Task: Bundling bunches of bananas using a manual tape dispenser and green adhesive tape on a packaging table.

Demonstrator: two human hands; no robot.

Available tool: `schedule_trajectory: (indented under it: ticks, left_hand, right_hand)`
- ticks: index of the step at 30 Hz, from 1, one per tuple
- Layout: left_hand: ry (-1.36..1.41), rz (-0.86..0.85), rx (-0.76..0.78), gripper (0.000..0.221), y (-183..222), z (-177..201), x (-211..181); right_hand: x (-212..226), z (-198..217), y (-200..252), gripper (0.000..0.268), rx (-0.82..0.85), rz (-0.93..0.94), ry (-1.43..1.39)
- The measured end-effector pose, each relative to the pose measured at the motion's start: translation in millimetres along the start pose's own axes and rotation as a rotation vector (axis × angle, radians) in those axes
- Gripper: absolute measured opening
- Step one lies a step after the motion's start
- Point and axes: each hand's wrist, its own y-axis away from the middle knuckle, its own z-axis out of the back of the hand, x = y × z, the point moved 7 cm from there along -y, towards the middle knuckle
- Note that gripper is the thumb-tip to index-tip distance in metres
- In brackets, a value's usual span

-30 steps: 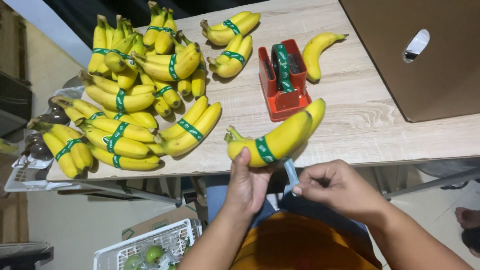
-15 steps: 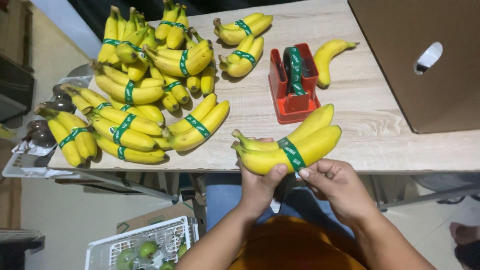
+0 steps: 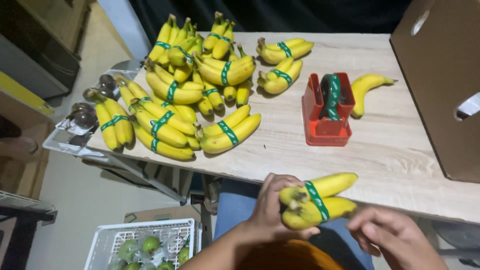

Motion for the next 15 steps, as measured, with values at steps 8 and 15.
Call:
schedule_trajectory:
  ticks: [8, 15]
  left_hand:
    - [-0.298, 0.419, -0.295, 0.103, -66, 103, 38]
    - [-0.364, 0.730, 0.331, 0.106, -187, 165, 67]
  right_hand:
    - [-34, 79, 18, 0.021, -0.138, 0.214, -0.272]
    - [-84, 144, 42, 0.021, -0.381, 0.170, -0.074]
